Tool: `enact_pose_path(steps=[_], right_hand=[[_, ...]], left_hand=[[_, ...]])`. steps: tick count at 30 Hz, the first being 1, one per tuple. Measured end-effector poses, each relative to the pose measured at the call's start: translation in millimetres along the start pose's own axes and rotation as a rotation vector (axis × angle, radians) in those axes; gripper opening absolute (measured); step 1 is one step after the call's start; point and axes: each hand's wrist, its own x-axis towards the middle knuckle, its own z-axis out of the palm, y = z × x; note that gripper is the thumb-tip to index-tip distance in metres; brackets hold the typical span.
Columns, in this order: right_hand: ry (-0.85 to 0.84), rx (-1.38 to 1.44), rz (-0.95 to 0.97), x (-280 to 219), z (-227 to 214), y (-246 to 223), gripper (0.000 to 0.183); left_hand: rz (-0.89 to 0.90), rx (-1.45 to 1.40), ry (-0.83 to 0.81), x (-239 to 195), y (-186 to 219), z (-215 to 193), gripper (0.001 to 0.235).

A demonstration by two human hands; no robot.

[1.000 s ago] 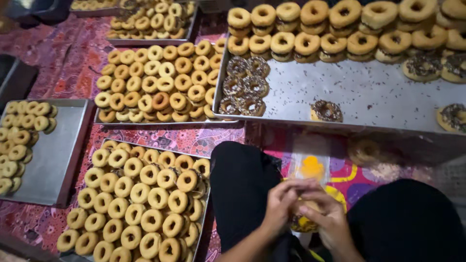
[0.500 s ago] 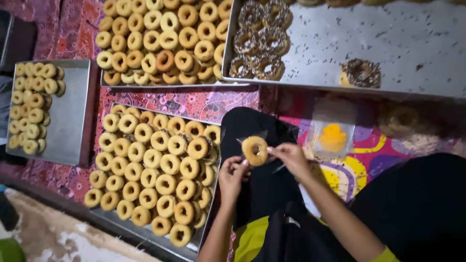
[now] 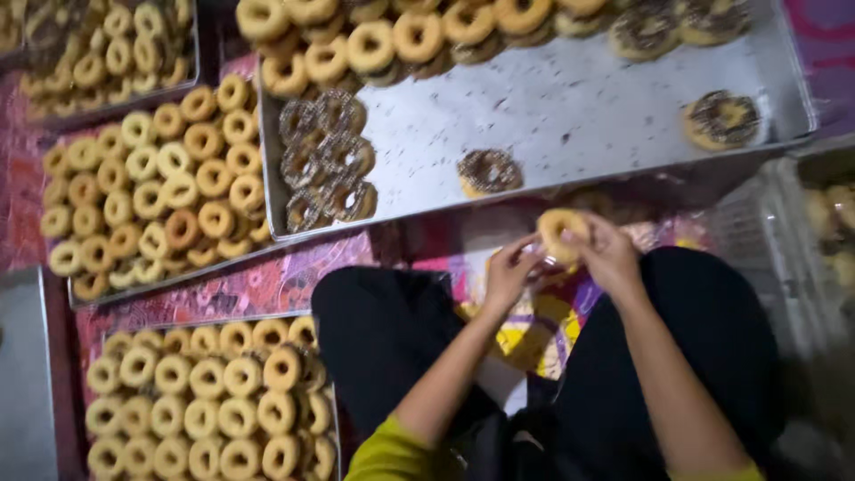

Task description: The person sits on the floor and repeatedly picks donuts from metal trays, places them into small plastic bags, and sets the filled bags aside. The person handles both plain and chocolate-sprinkled donuts.

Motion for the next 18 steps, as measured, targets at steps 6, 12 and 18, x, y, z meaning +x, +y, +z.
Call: enact_pose_path(steps=[6, 12, 18], right_hand=[[0.254, -0.483, 0.234, 76, -68, 40, 0.04], [0.011, 0.159, 0.27, 41, -29, 17, 0.056], [0.067, 0.222, -0.25, -102, -70, -88, 0.097]], left_hand=[[0.1, 0.457, 0.162, 123, -72, 59, 0.023], [0.097, 0.136, -0.04, 50, -15, 19, 0.036], [0.303, 0.399, -0.345, -65, 61, -50, 0.048]])
